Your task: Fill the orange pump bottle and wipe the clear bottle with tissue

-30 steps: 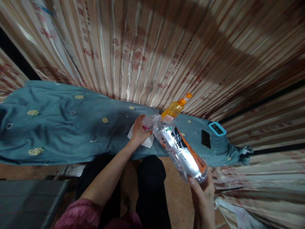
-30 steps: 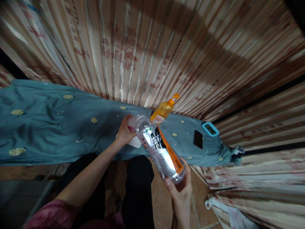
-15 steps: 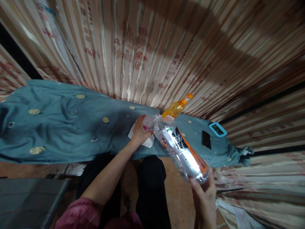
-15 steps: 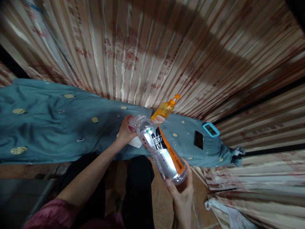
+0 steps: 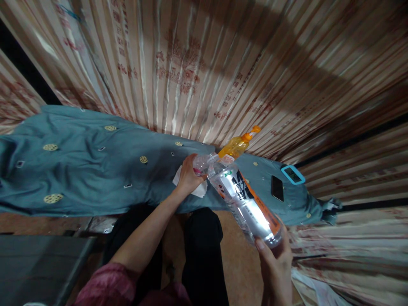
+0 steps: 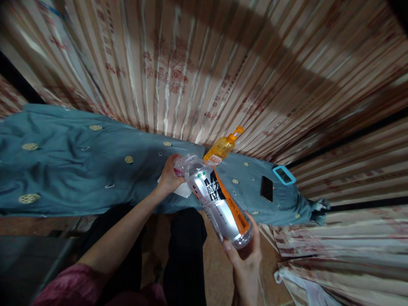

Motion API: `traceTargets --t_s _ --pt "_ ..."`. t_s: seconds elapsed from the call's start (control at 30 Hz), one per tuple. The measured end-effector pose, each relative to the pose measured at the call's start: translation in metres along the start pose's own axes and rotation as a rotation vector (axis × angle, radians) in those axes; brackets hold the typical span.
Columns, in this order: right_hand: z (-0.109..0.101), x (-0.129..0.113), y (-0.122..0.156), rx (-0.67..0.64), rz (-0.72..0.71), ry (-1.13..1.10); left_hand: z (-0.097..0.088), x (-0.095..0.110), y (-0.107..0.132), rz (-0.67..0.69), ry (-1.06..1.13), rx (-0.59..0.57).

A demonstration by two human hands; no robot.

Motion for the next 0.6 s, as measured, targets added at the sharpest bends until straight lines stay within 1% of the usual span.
traceTargets --t_s 0.13,0.27,0.6 --pt "-0.001 0.004 -0.002 0.007 0.0 -0.008 0.001 -0.002 0.001 0.01 0.008 0.008" --pt "0.001 -0.003 0.001 0.012 0.006 -0.011 0.001 -0.003 0.001 0.004 0.006 0.009" --pt "0.004 -0.007 0.001 0.016 0.043 -0.056 -0.004 0.005 0.0 -0.035 0.007 0.003"
Point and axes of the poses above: each hand's wrist, its own y-axis away from the middle knuckle, its own z-axis out of the palm, x = y × z, the point moved 1 cm from there along -y, towards the middle knuckle, and after that the axes turned 5 degrees about x, right-handed, at the moved point
